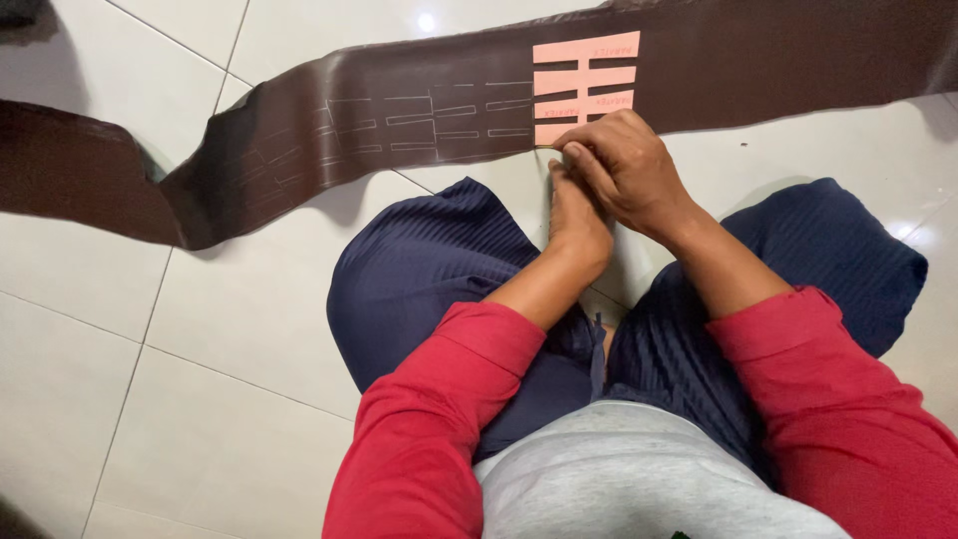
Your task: The person sits on a tiled floor and uses a pink pattern piece to mark a long brown fabric roll. They repeatedly align the pattern, trace its outline with a pencil, and shift the pattern to adjacent sections to continue marking.
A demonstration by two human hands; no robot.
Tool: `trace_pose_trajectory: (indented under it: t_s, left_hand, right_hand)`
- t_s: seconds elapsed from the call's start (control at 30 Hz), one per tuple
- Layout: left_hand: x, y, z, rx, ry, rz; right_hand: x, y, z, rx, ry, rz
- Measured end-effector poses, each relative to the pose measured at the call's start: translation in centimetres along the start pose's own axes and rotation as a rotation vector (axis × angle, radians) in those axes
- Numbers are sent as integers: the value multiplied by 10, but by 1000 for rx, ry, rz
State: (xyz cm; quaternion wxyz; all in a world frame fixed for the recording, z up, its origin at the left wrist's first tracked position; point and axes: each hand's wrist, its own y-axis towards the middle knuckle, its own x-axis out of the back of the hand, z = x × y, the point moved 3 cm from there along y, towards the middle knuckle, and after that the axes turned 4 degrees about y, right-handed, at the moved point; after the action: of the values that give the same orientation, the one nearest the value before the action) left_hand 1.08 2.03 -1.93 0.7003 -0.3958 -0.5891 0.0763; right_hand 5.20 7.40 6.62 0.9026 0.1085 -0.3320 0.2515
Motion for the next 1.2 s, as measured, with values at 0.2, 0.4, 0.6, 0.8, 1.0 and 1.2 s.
trace_pose_trajectory:
  t_s: [0.2,0.4,0.6,0.8,1.0,1.2]
  left_hand:
    - [2,-3,2,-35,8,38]
    - [1,-4,6,18,11,12]
    - [12,1,1,13,9,14]
    - [14,-1,4,-26,13,38]
    - [13,12,-8,13,24,13]
    - [23,19,-24,56,23,-74]
  right_hand:
    - [0,3,-1,0,-14,9]
    - [-3,8,4,19,-15,-17]
    - [7,7,-8,23,-2,-50]
    - [9,8,-9,10,10,-62]
    - [17,4,-23,19,1,-51]
    - [46,-6,-38,5,-103,-66]
